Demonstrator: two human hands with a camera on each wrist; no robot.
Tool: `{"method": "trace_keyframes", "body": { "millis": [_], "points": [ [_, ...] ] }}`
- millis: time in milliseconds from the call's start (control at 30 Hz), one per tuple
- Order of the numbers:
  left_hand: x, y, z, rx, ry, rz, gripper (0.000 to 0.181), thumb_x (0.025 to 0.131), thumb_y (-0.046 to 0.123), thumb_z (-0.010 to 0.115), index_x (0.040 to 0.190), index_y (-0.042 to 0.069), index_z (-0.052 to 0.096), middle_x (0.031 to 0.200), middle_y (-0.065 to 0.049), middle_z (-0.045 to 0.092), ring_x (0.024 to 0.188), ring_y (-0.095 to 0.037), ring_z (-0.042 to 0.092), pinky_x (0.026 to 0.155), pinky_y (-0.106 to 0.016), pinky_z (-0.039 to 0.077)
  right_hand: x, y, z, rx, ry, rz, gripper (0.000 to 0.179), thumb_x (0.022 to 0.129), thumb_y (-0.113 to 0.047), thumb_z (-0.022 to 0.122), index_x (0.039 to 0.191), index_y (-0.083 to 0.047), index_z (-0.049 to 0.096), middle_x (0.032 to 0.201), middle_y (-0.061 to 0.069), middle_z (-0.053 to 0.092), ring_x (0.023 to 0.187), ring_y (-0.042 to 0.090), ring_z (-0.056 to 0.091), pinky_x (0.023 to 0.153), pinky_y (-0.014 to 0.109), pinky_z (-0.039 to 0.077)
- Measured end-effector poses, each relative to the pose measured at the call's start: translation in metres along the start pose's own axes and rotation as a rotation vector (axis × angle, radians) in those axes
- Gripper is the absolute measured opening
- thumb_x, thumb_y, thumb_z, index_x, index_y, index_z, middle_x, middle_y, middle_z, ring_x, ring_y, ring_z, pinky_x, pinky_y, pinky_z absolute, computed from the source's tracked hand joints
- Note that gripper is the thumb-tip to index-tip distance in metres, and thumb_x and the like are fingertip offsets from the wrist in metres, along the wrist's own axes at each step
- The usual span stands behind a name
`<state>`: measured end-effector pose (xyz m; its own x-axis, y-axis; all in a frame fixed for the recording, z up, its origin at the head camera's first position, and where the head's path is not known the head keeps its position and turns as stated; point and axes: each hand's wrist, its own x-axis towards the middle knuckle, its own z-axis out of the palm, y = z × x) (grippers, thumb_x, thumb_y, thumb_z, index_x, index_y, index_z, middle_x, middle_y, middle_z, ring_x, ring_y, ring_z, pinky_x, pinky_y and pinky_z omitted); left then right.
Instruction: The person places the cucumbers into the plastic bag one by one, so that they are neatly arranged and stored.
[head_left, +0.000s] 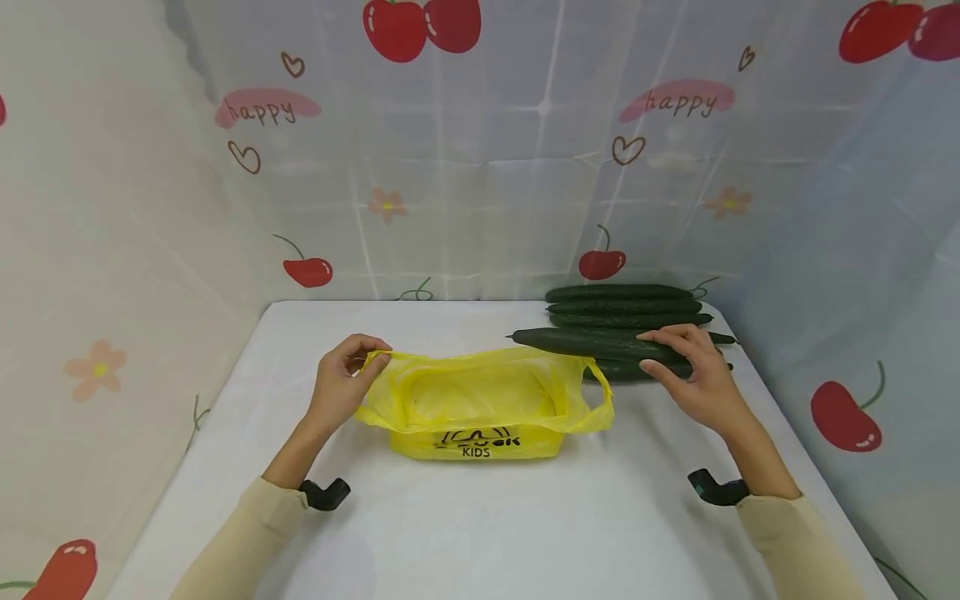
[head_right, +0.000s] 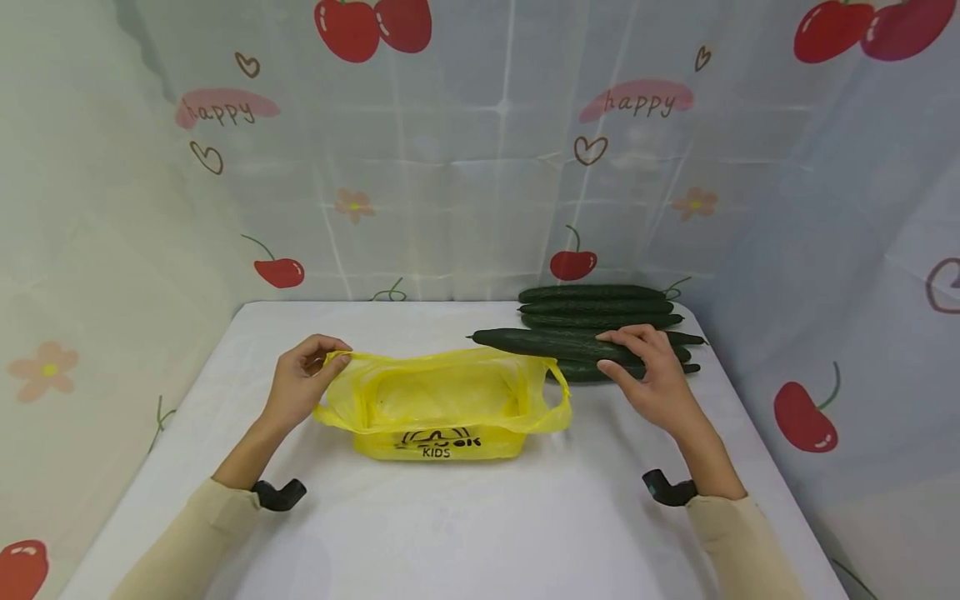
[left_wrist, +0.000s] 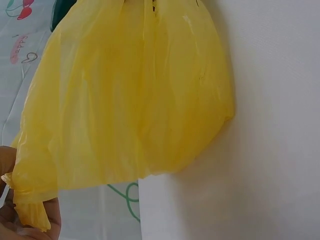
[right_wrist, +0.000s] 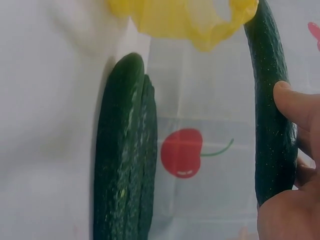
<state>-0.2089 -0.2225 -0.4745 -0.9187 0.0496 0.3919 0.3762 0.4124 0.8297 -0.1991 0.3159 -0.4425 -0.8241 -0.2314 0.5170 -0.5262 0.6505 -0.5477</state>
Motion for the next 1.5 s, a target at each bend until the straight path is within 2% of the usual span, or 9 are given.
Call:
{"method": "trace_keyframes", "body": {
  "millis": [100, 367, 667, 900, 1300, 1500],
  "points": [
    [0.0, 0.0, 0.0, -0.008, -0.001, 0.003, 0.013, 0.104, 0.014, 0.072, 0.117, 0.011, 0.074, 0.116, -0.008, 0.074, 0.104, -0.004, 0.065, 0.093, -0.017, 0.051, 0.004, -0.006, 0.007, -0.012, -0.014, -0.017, 0.042, 0.091, -0.001, 0.082, 0.132, -0.009, 0.073, 0.127, 0.017, 0.061, 0.124, 0.034, 0.049, 0.1, 0.066, 0.04],
    [-0.002, -0.003, 0.001, -0.007, -0.001, -0.011, 0.012, 0.105, 0.017, 0.072, 0.116, 0.012, 0.074, 0.115, -0.006, 0.074, 0.105, -0.006, 0.064, 0.095, -0.015, 0.05, 0.009, -0.021, 0.029, -0.071, -0.062, -0.066, 0.04, 0.09, -0.005, 0.084, 0.128, -0.012, 0.075, 0.126, 0.012, 0.062, 0.119, 0.03, 0.048, 0.097, 0.051, 0.041],
    [-0.002, -0.006, 0.002, -0.007, 0.012, -0.008, 0.011, 0.104, 0.017, 0.073, 0.115, 0.012, 0.075, 0.114, -0.006, 0.074, 0.105, -0.006, 0.065, 0.095, -0.016, 0.05, 0.014, -0.051, 0.046, -0.101, -0.099, -0.129, 0.038, 0.091, -0.009, 0.085, 0.127, -0.012, 0.075, 0.126, 0.013, 0.062, 0.116, 0.033, 0.047, 0.097, 0.056, 0.034],
    [-0.002, -0.005, 0.003, -0.019, 0.014, 0.003, 0.012, 0.104, 0.013, 0.072, 0.115, 0.011, 0.075, 0.115, -0.008, 0.074, 0.105, -0.004, 0.064, 0.096, -0.014, 0.051, 0.018, -0.073, 0.064, -0.157, -0.112, -0.172, 0.038, 0.091, -0.012, 0.085, 0.127, -0.007, 0.075, 0.125, 0.014, 0.063, 0.113, 0.035, 0.047, 0.091, 0.053, 0.032],
    [0.0, -0.005, 0.003, 0.005, 0.023, -0.027, 0.013, 0.105, 0.019, 0.072, 0.116, 0.012, 0.074, 0.116, -0.004, 0.074, 0.108, -0.006, 0.062, 0.099, -0.01, 0.049, 0.03, -0.109, 0.1, -0.26, -0.188, -0.121, 0.039, 0.093, -0.018, 0.085, 0.129, -0.009, 0.074, 0.127, 0.012, 0.064, 0.118, 0.034, 0.048, 0.101, 0.058, 0.037],
    [-0.002, -0.006, 0.004, -0.016, 0.02, -0.027, 0.013, 0.105, 0.018, 0.072, 0.116, 0.011, 0.074, 0.116, -0.007, 0.074, 0.108, -0.007, 0.062, 0.097, -0.01, 0.05, 0.03, -0.118, 0.119, -0.312, -0.171, -0.131, 0.035, 0.094, -0.019, 0.084, 0.127, -0.009, 0.075, 0.125, 0.012, 0.064, 0.114, 0.035, 0.05, 0.1, 0.058, 0.041]
  ]
}}
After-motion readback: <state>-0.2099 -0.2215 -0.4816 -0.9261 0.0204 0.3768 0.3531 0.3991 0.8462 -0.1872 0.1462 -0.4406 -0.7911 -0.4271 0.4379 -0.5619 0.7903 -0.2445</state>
